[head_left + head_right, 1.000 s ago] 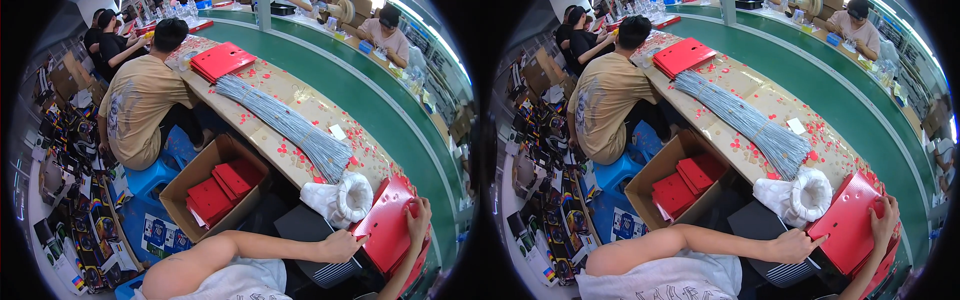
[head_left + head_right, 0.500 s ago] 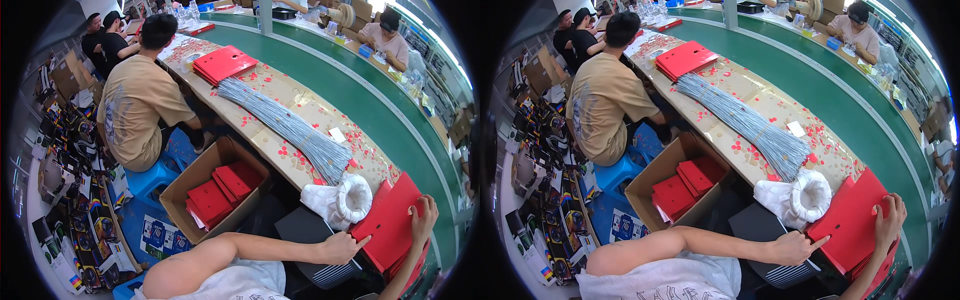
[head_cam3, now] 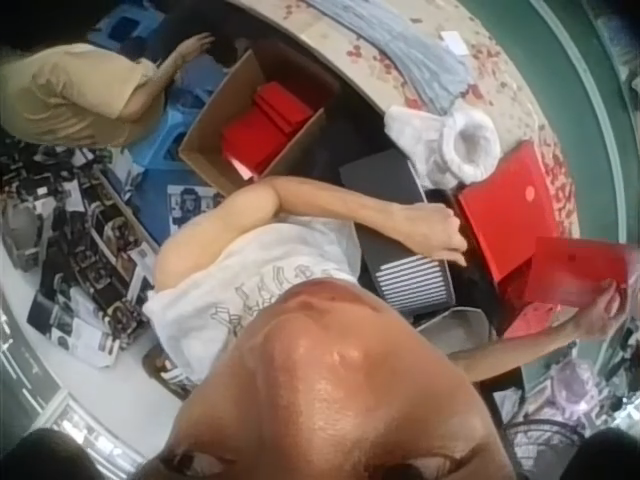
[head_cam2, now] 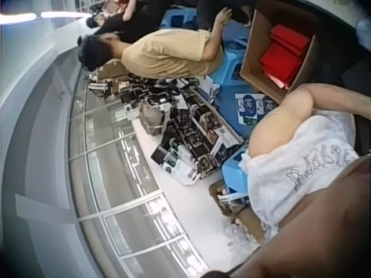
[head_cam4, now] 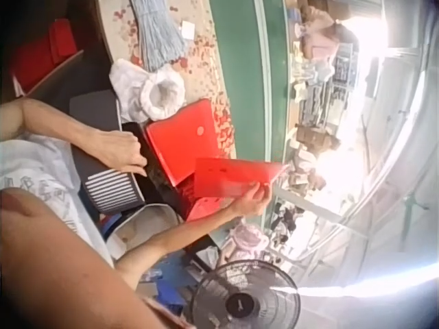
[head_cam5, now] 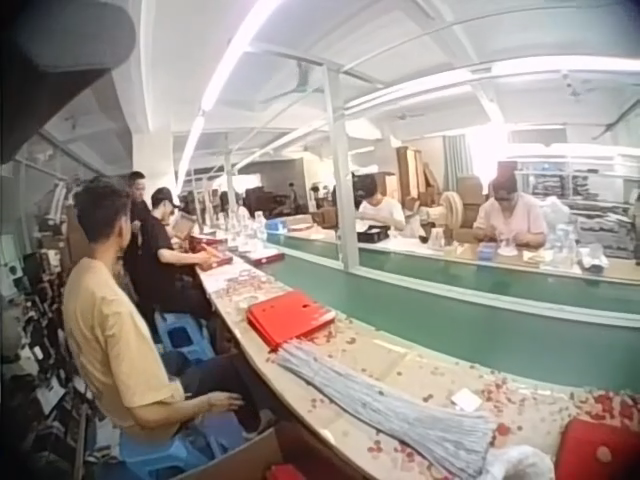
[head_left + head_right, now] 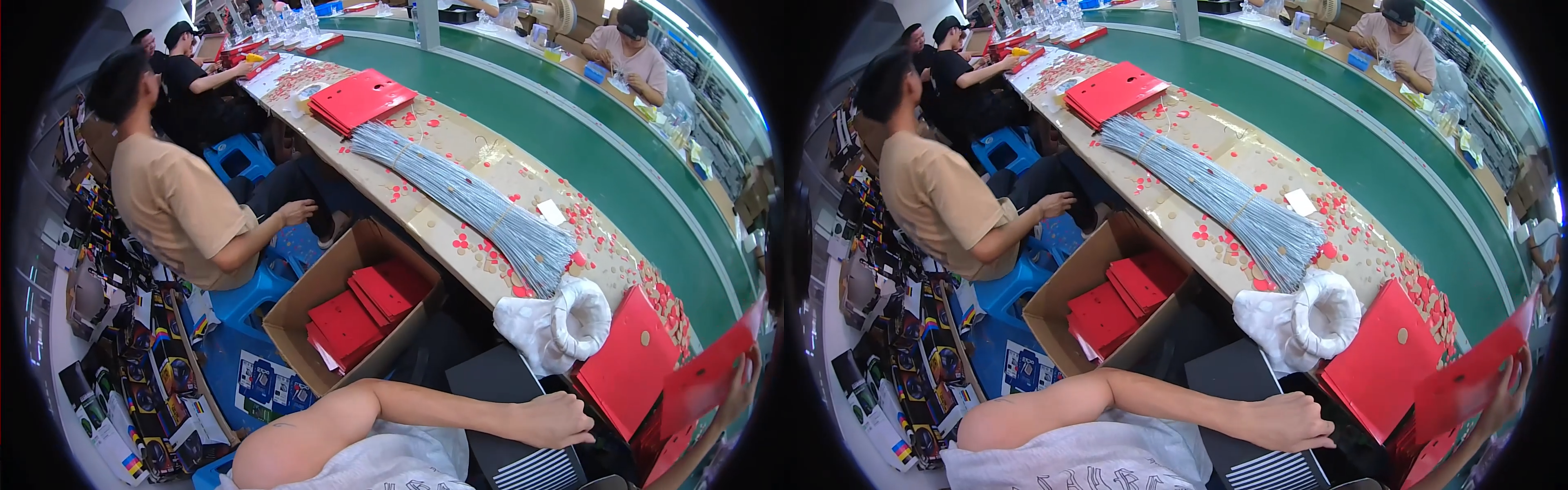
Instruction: Assembling components into red plastic folders on a factory production line.
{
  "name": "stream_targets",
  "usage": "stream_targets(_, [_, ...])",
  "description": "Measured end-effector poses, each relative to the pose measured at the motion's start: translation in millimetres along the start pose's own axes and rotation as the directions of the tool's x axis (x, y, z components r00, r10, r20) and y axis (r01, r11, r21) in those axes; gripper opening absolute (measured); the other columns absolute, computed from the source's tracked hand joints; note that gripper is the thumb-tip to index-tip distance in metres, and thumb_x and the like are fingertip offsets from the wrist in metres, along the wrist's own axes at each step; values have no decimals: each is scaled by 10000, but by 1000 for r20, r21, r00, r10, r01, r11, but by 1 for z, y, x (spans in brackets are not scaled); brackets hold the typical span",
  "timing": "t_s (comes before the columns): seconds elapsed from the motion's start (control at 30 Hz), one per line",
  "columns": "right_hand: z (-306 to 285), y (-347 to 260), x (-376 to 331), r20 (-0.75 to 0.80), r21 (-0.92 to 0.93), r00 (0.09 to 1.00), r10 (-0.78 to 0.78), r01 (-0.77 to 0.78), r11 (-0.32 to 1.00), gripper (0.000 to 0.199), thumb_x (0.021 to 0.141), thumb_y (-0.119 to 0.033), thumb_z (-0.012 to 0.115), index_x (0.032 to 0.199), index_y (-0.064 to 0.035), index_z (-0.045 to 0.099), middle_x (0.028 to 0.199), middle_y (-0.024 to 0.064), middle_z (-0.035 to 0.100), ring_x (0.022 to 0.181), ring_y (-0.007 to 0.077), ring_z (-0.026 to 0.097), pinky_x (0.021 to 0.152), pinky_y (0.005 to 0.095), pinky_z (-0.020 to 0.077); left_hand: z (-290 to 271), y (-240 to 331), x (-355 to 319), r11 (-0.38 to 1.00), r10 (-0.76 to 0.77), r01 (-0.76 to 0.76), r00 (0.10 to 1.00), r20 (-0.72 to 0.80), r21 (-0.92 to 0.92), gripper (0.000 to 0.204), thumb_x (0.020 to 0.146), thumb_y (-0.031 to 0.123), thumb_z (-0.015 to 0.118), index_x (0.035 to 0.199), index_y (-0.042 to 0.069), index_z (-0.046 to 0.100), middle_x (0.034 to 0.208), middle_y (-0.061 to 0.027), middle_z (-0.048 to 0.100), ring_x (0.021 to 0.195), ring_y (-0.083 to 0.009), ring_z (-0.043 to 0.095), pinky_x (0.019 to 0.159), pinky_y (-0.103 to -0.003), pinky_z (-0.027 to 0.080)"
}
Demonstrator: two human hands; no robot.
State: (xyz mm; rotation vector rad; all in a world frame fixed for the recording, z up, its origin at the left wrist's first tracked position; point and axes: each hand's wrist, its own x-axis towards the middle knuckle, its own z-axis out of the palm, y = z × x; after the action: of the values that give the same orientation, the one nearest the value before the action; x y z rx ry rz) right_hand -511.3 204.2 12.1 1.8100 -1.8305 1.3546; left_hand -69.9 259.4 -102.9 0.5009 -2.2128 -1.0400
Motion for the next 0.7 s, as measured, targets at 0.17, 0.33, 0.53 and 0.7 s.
stream_targets(0.17, [-51, 75, -18, 107, -123, 992, 66, -53, 991, 368, 1004, -108, 576, 1357, -7, 542, 1282, 79, 616, 1150, 156, 577, 1010, 291, 437, 3, 4, -7, 999, -34, 36, 984, 174, -8, 618, 938, 473, 605, 620, -56, 616, 524, -209, 541, 564, -400, 596, 518, -442, 480])
stream_targets(0.33, [-65, 91, -34, 185, -108, 973, 140, -122, 987, 380, 1010, -125, 564, 1376, -27, 531, 1302, 77, 605, 1142, 172, 584, 1001, 299, 443, 35, 0, -33, 996, -66, 81, 947, 314, -34, 565, 913, 429, 643, 661, -77, 643, 578, -216, 593, 620, -414, 636, 555, -452, 515])
stream_targets(0.53, [-64, 82, -38, 196, -148, 964, 181, -153, 977, 375, 1011, -123, 562, 1373, -31, 534, 1307, 76, 602, 1145, 170, 579, 1003, 299, 439, 81, -12, -83, 952, -218, 294, 844, 490, -82, 640, 974, 454, 549, 670, -104, 625, 604, -257, 605, 663, -452, 644, 595, -483, 536])
stream_targets(0.7, [-62, 79, -38, 224, -140, 957, 184, -155, 978, 376, 1008, -110, 563, 1375, -29, 533, 1303, 80, 603, 1135, 164, 581, 1003, 298, 438, 93, -24, -115, 893, -284, 438, 729, 623, -106, 454, 900, 327, 516, 702, -56, 656, 655, -240, 637, 701, -437, 648, 687, -500, 534])
